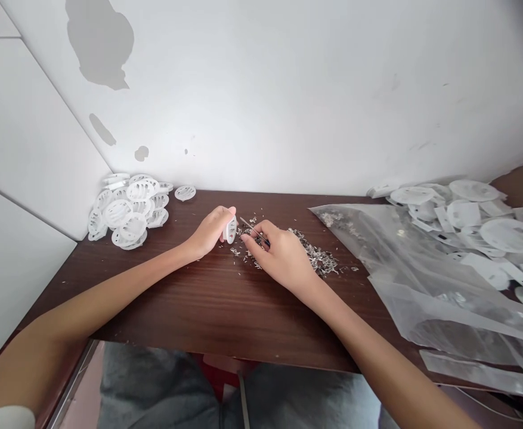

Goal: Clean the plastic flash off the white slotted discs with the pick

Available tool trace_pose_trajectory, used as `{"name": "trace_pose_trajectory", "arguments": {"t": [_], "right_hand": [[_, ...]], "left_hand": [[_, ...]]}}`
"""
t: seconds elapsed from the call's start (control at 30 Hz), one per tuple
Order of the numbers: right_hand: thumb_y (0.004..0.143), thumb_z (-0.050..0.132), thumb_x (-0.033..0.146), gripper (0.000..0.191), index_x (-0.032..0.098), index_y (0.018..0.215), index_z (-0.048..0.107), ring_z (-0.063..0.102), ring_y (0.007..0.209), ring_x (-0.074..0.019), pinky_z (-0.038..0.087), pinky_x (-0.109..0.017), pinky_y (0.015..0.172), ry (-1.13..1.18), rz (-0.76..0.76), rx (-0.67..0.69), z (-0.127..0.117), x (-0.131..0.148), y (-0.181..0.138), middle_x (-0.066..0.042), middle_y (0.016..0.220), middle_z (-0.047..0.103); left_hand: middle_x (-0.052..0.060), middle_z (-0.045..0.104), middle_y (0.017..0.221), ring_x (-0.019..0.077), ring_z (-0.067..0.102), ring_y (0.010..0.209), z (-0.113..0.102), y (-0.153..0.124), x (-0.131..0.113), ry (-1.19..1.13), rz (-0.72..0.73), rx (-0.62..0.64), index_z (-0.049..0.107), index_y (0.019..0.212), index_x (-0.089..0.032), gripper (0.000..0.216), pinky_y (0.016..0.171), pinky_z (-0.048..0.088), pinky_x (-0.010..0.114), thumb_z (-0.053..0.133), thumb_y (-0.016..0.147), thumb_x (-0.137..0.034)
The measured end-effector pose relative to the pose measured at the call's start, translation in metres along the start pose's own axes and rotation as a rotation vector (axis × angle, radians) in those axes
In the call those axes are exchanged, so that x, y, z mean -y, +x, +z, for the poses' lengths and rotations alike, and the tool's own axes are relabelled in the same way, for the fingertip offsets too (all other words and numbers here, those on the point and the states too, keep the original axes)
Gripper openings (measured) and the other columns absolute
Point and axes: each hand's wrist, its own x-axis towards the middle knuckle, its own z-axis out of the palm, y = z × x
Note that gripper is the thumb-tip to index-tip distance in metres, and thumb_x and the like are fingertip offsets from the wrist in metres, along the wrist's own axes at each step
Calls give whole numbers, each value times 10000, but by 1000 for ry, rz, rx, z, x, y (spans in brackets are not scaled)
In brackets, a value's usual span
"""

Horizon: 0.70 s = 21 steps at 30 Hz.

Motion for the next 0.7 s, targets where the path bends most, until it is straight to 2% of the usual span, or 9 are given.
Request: {"name": "trace_pose_trajectory", "arguments": {"t": [0.13,0.27,0.37,0.5,0.7], "right_hand": [[849,748,545,365,232,925,575,492,516,-139,329,-250,535,119,-59,-113,8,2,-4,69,596,509],[860,738,458,276,225,937,613,511,553,-137,369,-254,566,184,-93,-138,8,3,-7,53,629,558],[909,649,378,172,216,854,641,556,632,-144,410,-265,612,265,-70,-164,0,3,-5,6,734,655],[927,623,437,251,204,863,693,536,636,-147,400,-273,585,399,46,-161,-11,-2,0,-16,799,693],[914,645,518,339,196,933,751,615,783,-191,459,-287,647,560,72,-84,-8,-12,8,-53,924,742]], "left_hand": [[50,705,881,137,613,660,13,-6,-8,-150,-109,33,567,903,-189,426,536,412,258,663,917,-604],[15,689,878,110,600,641,21,-13,-13,-279,-139,67,524,900,-205,428,519,425,230,765,854,-556],[0,671,908,111,619,678,17,-14,-11,-400,-108,122,561,995,-223,455,485,413,205,782,829,-584],[-8,655,874,80,564,630,7,-11,-5,-497,-82,203,672,1180,-221,478,477,420,195,817,826,-508],[-18,596,700,65,499,590,1,-8,1,-540,-71,237,777,1068,-169,355,516,425,187,851,821,-412]]}}
